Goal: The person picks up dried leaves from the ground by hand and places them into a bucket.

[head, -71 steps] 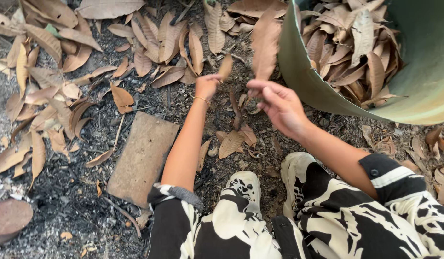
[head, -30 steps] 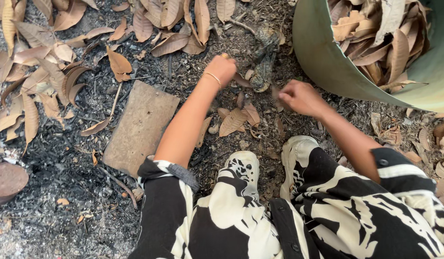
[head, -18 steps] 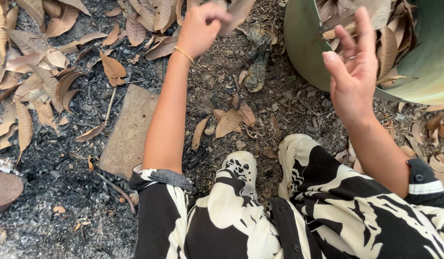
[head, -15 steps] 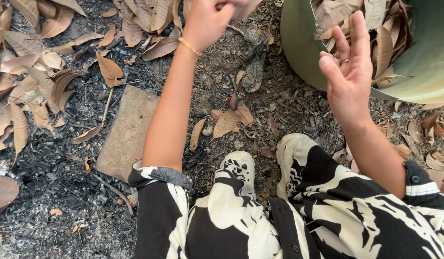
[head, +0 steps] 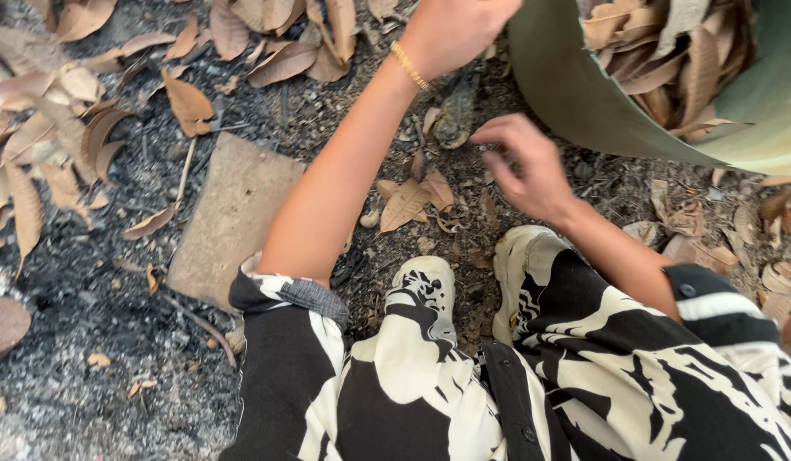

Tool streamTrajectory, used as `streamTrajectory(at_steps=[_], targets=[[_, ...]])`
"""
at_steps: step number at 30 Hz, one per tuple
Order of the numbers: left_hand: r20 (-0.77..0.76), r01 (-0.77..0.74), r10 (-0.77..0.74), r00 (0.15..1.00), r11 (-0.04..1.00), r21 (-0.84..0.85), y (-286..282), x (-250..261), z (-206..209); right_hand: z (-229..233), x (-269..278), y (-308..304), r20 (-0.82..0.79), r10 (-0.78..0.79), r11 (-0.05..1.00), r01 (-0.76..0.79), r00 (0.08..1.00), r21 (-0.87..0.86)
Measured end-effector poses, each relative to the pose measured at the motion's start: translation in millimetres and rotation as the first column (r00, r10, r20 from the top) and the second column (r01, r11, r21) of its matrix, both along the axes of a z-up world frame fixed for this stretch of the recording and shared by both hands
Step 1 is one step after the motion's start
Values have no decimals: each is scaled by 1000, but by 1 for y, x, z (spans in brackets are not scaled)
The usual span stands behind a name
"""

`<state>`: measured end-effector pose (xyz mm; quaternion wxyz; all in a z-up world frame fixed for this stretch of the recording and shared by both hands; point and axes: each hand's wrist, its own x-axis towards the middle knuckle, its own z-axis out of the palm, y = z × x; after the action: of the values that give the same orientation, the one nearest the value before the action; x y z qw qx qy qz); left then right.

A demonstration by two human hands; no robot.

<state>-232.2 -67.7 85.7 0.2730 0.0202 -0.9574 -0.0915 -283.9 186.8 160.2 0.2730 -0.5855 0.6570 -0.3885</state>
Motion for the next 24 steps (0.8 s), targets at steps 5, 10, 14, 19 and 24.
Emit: streamTrajectory(at_steps=[5,10,14,19,24], targets=[[-41,-6,102,994,420,907,14,84,-23,-83,22,-21,-114,337,920,-301,935,252],[673,-571,58,738,585,576,55,174,-103,-145,40,-50,-209,522,837,-449,827,313],[843,-707,22,537,557,435,96,208,-127,-172,48,-59,-313,556,815,-432,770,385],[837,-635,77,542,690,348,120,217,-121,-180,45,-53,-362,550,811,-377,752,447],[891,-587,18,453,758,284,127,208,-117,-170,34,-40,-346,534,794,-317,772,519]])
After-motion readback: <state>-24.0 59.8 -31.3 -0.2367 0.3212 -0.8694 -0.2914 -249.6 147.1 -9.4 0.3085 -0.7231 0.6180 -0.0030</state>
